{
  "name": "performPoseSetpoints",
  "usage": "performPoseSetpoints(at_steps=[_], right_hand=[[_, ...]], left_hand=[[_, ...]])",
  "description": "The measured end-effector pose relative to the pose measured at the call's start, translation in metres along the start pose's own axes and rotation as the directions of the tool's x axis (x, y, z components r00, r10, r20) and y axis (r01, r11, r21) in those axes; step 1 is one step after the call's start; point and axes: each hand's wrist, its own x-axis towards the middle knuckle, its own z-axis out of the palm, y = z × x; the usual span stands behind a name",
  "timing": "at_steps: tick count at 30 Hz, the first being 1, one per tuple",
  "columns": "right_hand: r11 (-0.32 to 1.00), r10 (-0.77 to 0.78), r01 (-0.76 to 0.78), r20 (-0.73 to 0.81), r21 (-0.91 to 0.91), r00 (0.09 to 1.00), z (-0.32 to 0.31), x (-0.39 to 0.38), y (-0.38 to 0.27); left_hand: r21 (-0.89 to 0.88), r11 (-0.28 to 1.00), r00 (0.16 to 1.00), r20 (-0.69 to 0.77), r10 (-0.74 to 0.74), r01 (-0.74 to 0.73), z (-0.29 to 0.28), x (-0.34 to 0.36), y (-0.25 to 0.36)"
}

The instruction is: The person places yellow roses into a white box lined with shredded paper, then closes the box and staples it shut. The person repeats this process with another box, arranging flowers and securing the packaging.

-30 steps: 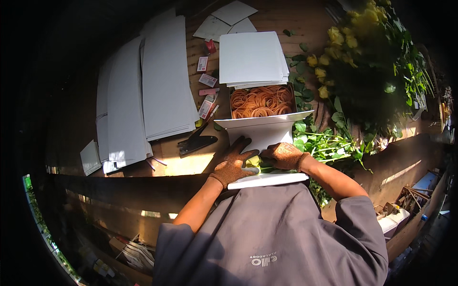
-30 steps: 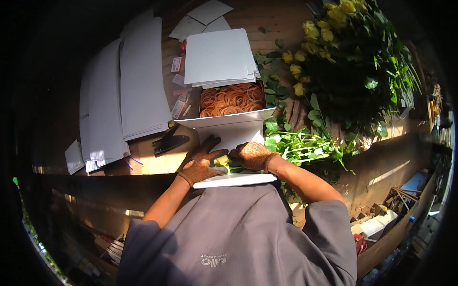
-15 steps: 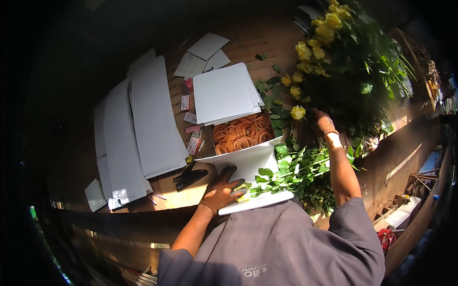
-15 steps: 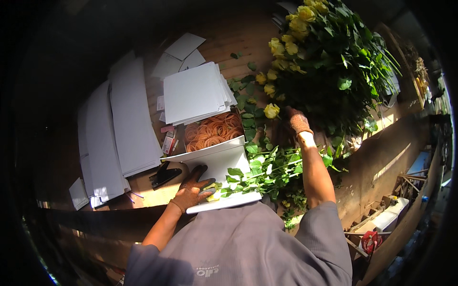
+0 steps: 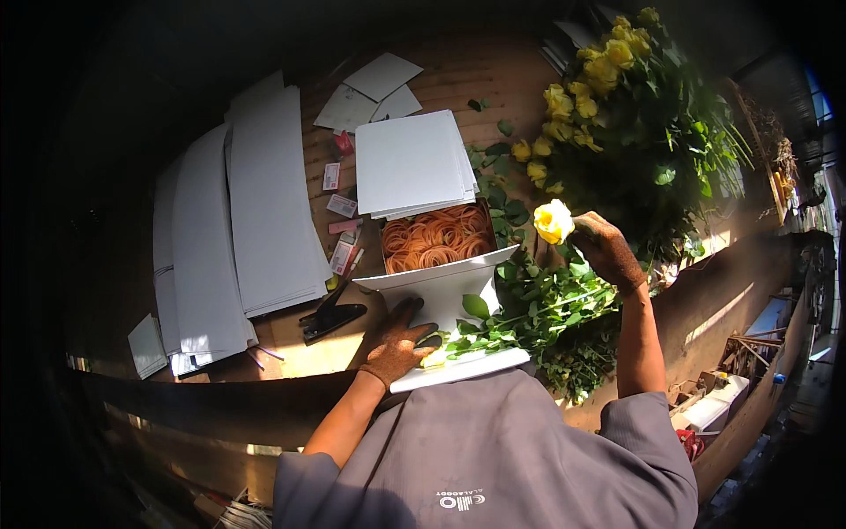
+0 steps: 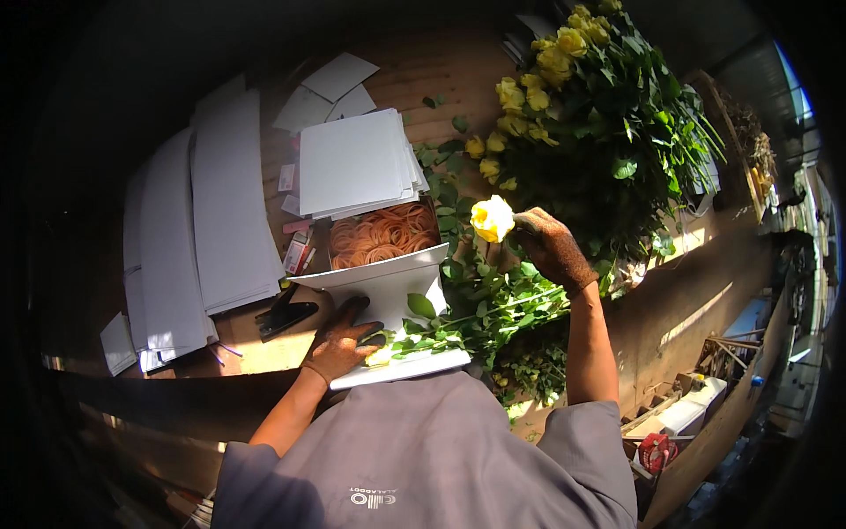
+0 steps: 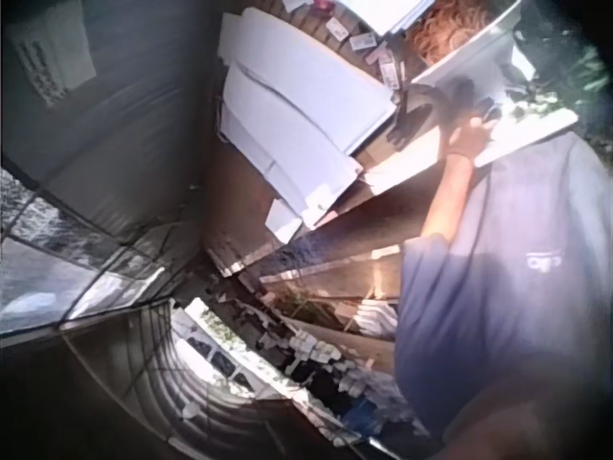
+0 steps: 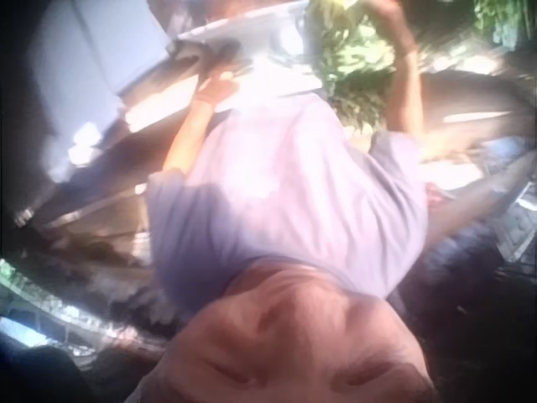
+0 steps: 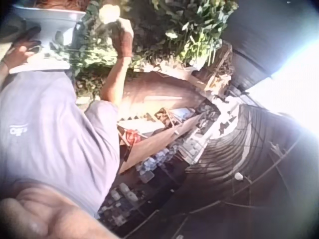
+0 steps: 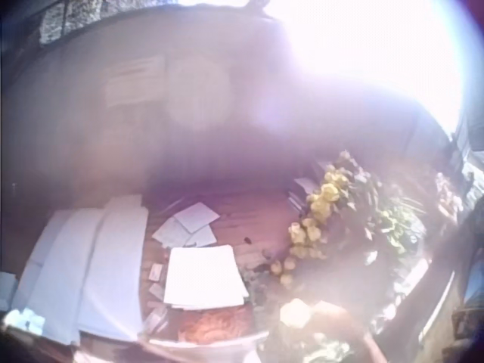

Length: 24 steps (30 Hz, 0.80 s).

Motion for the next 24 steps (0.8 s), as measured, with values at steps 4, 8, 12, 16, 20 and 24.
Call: performPoseSetpoints(at_steps=[4, 8, 12, 16, 20, 24], right_hand=[[0.998, 0.026, -0.026, -0.006, 0.061, 1.0, -0.027, -0.031, -0.029], [0.992, 0.065, -0.063, -0.021, 0.107, 0.998, -0.033, -0.05, -0.029], [0.992, 0.081, -0.074, -0.065, 0.098, 0.995, -0.038, -0.062, -0.032], [0.995, 0.085, -0.092, -0.14, -0.047, 0.987, -0.049, -0.075, -0.02], [0.991, 0.122, -0.13, -0.206, -0.028, 0.971, -0.059, -0.1, -0.019], [0.99, -0.014, -0.016, -0.205, -0.142, 0.979, -0.065, -0.103, -0.071]], left_hand=[[-0.018, 0.999, 0.999, 0.025, -0.041, 0.041, -0.006, 0.002, 0.007], [-0.021, 0.999, 0.999, 0.017, -0.041, 0.041, -0.001, 0.001, 0.003], [0.035, 0.999, 1.0, 0.006, -0.003, 0.002, -0.002, 0.003, 0.003], [0.006, 1.0, 0.999, -0.032, 0.003, -0.003, 0.005, 0.003, 0.0], [0.022, 1.0, 0.998, -0.061, 0.024, -0.022, 0.006, 0.006, -0.002], [0.003, 1.0, 0.999, -0.047, 0.024, -0.024, 0.007, 0.006, -0.003]])
